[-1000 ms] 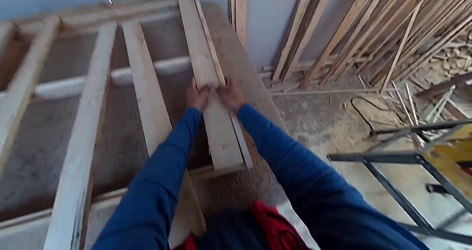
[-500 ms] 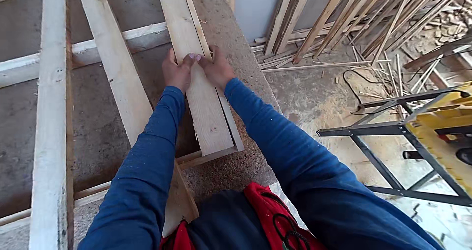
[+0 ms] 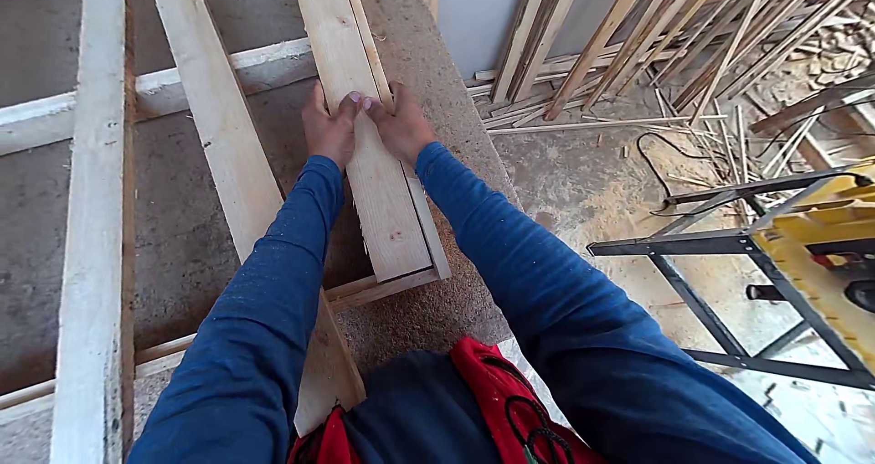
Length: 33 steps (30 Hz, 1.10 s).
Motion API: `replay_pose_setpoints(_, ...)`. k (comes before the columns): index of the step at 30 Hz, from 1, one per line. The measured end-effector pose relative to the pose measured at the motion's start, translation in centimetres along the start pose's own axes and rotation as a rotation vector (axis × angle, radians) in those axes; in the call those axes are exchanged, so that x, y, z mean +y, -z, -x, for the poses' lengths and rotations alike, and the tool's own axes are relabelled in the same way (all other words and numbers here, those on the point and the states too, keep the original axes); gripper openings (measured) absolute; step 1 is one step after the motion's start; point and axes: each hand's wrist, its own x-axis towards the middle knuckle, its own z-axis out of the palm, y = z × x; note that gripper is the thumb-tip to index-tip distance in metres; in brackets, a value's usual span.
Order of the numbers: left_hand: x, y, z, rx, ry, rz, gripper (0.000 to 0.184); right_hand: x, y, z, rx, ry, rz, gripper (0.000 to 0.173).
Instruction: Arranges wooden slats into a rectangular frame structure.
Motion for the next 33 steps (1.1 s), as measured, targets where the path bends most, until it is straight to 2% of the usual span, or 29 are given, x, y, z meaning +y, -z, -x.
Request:
replay_pose_setpoints(4,-0.2,-0.1,0.4,-0.007,0.033,-0.045,0.062,-0.3,-0.1,-0.1,0.001,-0.019,0.021,0.066)
replay_pose_setpoints(8,1.0,0.3,2.1,-0.030,0.064,-0.266,0.073,0.1,-0.2,1.3,0.052,0.050,0.079,0.064)
replay_pose_setpoints(10,1.2,0.0,1.3,-0.017,0.123,-0.320,0.079,-0.4,0.1,0.6,0.052,0.053,0.100,0.065)
replay_pose_setpoints(15,0.4,0.4,-0.1,-0.130,0.278,-0.386,0.090,0.7,-0.7,-1.6,-0.001,-0.057,0.079,0.070)
replay_pose_setpoints(19,-0.8,0.2,-1.2,-0.144,0.280,-0.347,0.093,0.8,-1.0,-2.7,-0.007,-0.062,0.061,0.070)
replay_pose_setpoints(22,-1.4,0.0,-1.8,-0.215,0.281,-0.391,0.094,1.0,-0.8,-3.1,-0.016,-0.084,0.081,0.071)
replay_pose_setpoints(24,0.2,0.8,-1.7,-0.309,0.316,-0.557,0.093,0.9,-0.8,-3.0,-0.016,-0.083,0.091,0.071)
replay_pose_setpoints(26,4.6,2.3,-1.1,-0.423,0.313,-0.857,0.084,0.9,-0.9,-2.2,0.003,-0.073,0.075,0.070)
replay_pose_setpoints(27,7.3,3.0,-1.4,-0.443,0.261,-0.964,0.073,0.9,-0.9,-1.8,0.009,-0.074,0.072,0.069)
replay_pose_setpoints(29,12.1,4.8,-3.8,-0.399,-0.021,-0.912,0.048,0.7,-0.7,-1.3,0.010,-0.082,0.069,0.067)
replay_pose_setpoints(31,16.8,6.2,-7.2,-0.237,-0.414,-0.454,0.040,0.9,-0.9,-1.3,0.014,-0.085,0.055,0.068)
replay_pose_setpoints(33,20.1,5.9,-11.0,-0.139,-0.660,0.146,0.051,1.1,-1.0,-2.1,-0.002,-0.103,0.055,0.071)
